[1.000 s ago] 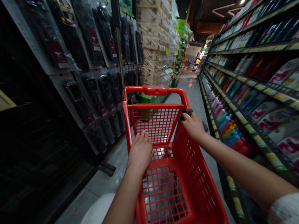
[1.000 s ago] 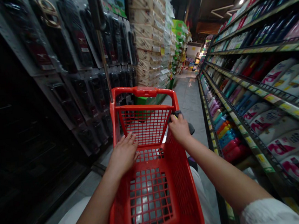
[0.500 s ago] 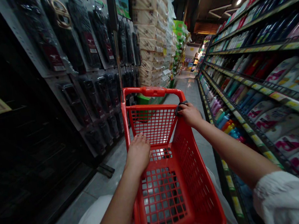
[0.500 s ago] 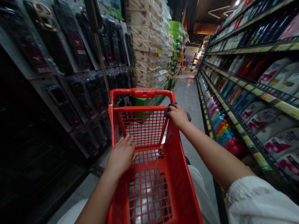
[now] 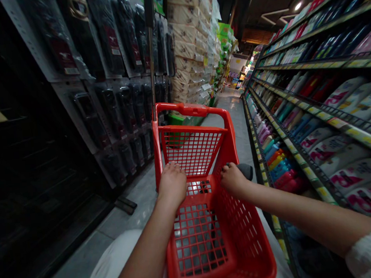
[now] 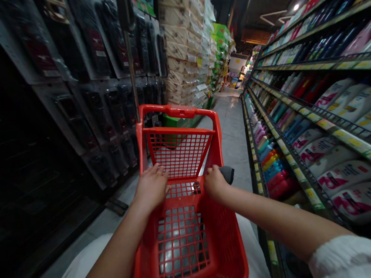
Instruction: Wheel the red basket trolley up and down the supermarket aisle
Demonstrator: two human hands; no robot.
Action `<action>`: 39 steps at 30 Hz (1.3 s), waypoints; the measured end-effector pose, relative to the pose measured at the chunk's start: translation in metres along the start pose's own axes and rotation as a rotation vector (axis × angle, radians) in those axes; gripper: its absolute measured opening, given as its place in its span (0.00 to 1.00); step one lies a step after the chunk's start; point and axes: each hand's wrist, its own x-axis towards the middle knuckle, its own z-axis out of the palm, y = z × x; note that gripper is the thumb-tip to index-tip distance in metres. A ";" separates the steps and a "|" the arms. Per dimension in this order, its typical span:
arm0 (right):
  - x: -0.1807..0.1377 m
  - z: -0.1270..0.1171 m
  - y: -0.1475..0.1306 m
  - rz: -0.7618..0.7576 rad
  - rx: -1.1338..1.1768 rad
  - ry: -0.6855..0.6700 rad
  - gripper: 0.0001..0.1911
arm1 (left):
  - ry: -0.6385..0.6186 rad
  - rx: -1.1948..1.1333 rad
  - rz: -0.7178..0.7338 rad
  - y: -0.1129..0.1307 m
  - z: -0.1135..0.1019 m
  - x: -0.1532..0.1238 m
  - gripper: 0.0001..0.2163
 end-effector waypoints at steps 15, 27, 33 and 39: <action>0.073 0.029 -0.029 0.003 -0.019 -0.083 0.16 | -0.163 0.095 -0.188 0.008 -0.011 0.003 0.21; 0.105 -0.022 0.044 0.285 0.035 0.301 0.24 | -0.184 0.031 -0.201 0.015 -0.010 -0.009 0.26; 0.116 0.012 -0.006 0.133 0.035 0.074 0.26 | -0.190 0.043 -0.224 0.007 -0.013 -0.007 0.26; 0.100 0.008 0.011 0.172 0.015 0.070 0.19 | -0.189 0.023 -0.194 0.008 -0.013 -0.008 0.27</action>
